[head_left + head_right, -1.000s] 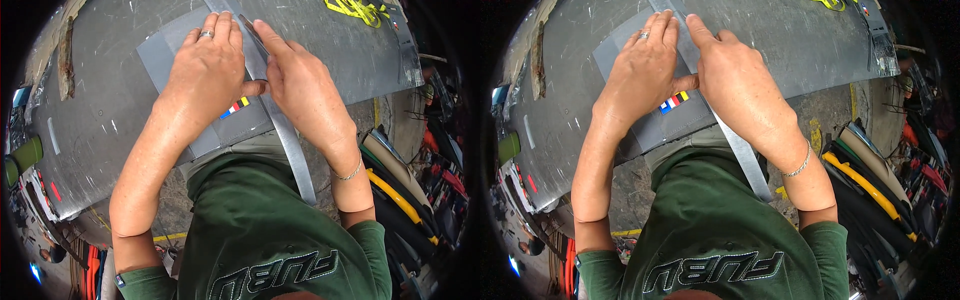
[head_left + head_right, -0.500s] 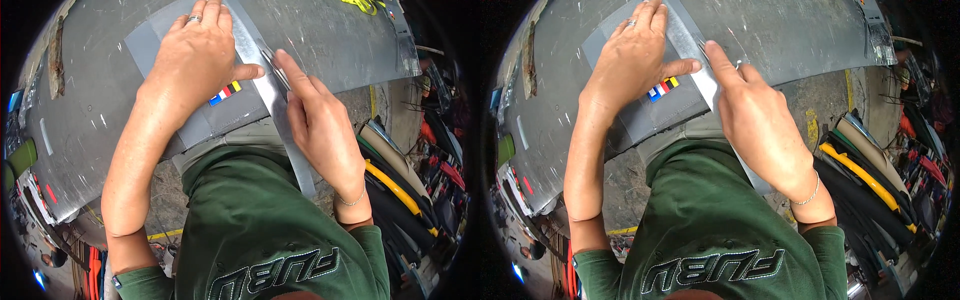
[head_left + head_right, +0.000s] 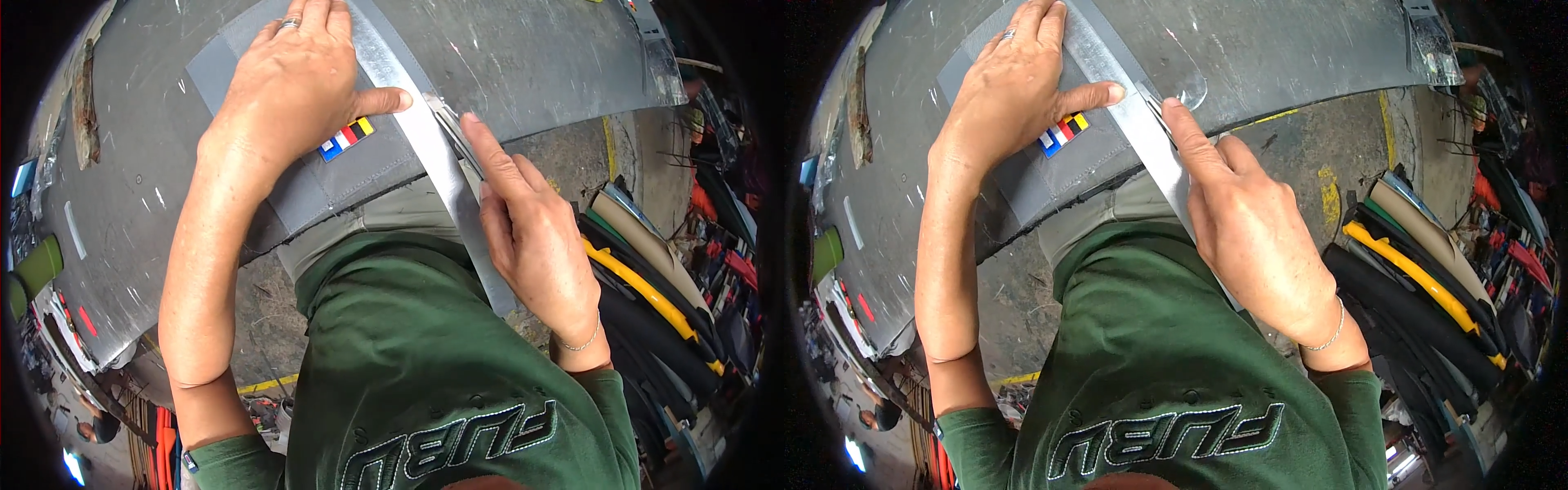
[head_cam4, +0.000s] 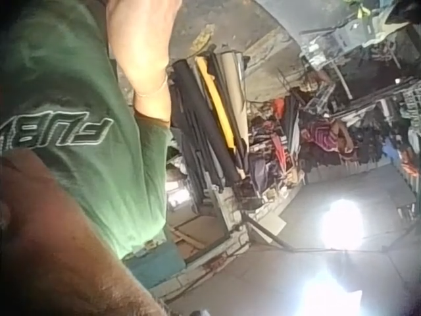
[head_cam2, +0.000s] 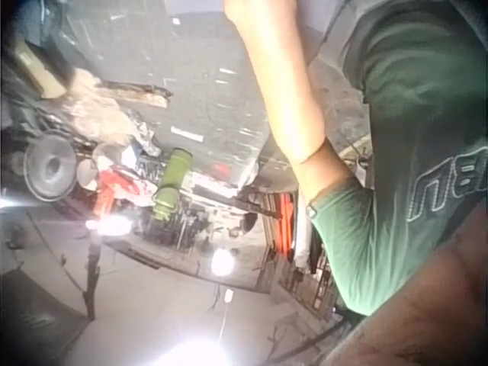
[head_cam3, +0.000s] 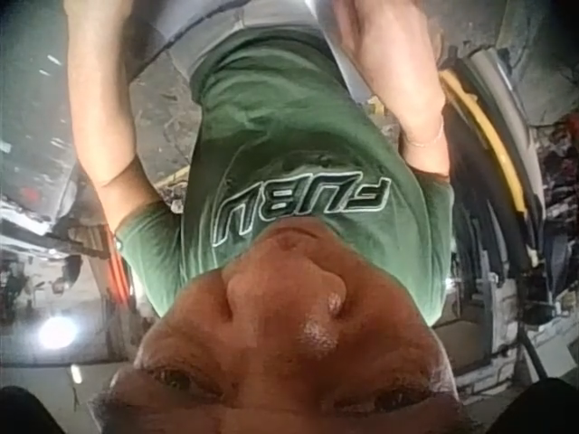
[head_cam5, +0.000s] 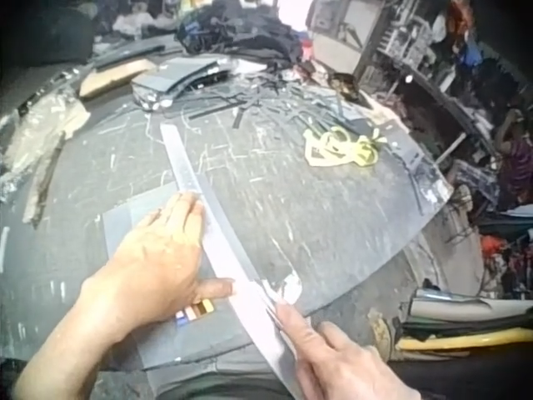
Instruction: Cut a gray plastic sheet along straight lines using a metal ruler as a guide and a utility knife.
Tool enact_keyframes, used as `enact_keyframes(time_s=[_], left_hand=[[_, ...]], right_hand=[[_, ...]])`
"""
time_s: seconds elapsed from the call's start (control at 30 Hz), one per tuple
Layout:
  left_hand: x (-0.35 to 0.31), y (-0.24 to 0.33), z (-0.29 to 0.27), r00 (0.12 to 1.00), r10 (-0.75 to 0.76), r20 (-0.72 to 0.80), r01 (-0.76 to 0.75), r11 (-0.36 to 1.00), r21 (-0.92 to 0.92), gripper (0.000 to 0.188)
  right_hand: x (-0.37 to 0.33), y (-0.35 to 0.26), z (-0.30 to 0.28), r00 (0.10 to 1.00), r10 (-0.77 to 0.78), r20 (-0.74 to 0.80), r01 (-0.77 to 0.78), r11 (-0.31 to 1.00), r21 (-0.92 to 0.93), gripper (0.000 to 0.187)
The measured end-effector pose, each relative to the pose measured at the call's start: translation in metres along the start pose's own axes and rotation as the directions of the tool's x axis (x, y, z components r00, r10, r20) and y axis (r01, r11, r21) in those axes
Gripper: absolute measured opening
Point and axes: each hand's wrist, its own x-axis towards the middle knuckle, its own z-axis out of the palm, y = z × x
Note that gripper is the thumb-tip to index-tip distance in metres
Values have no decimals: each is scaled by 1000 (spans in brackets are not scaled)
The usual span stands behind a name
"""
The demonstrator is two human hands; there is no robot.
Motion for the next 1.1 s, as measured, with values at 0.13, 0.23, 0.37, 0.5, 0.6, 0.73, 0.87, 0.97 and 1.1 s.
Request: enact_keyframes(time_s=[0.13, 0.23, 0.37, 0.5, 0.6, 0.73, 0.87, 0.97, 1.1], left_hand=[[0, 1, -7, 1000, 24, -16, -24, 1000, 12, 110], [1, 5, -16, 1000, 12, 5, -12, 1000, 10, 110], [-1, 14, -30, 999, -35, 34, 36, 999, -41, 111], [0, 18, -33, 992, -99, 83, 105, 992, -74, 112], [2, 16, -27, 983, -147, 114, 156, 985, -70, 113], [9, 6, -21, 986, -101, 131, 106, 994, -37, 115], [8, 10, -27, 980, -123, 158, 136, 988, -72, 116], [3, 21, -37, 977, -148, 153, 161, 984, -78, 117], [3, 30, -45, 971, -170, 170, 184, 981, -68, 117]], right_hand=[[-3, 12, 0, 998, -63, 17, 63, 997, 42, 62], [-6, 26, -5, 993, 20, -113, 4, 980, 201, 58], [-4, 53, -31, 969, 11, -248, 29, 987, 157, 49], [0, 62, -60, 950, 5, -312, 106, 935, 338, 41], [38, 62, -69, 829, -385, -406, 437, 899, 40, 30], [108, 55, -56, 856, -232, -462, 409, 850, 333, 30], [156, 26, -25, 912, -39, -408, 378, 464, 801, 39], [176, 7, 0, 944, -99, -315, 329, 361, 873, 40], [207, 0, 28, 961, -265, -75, 153, 287, 946, 54]])
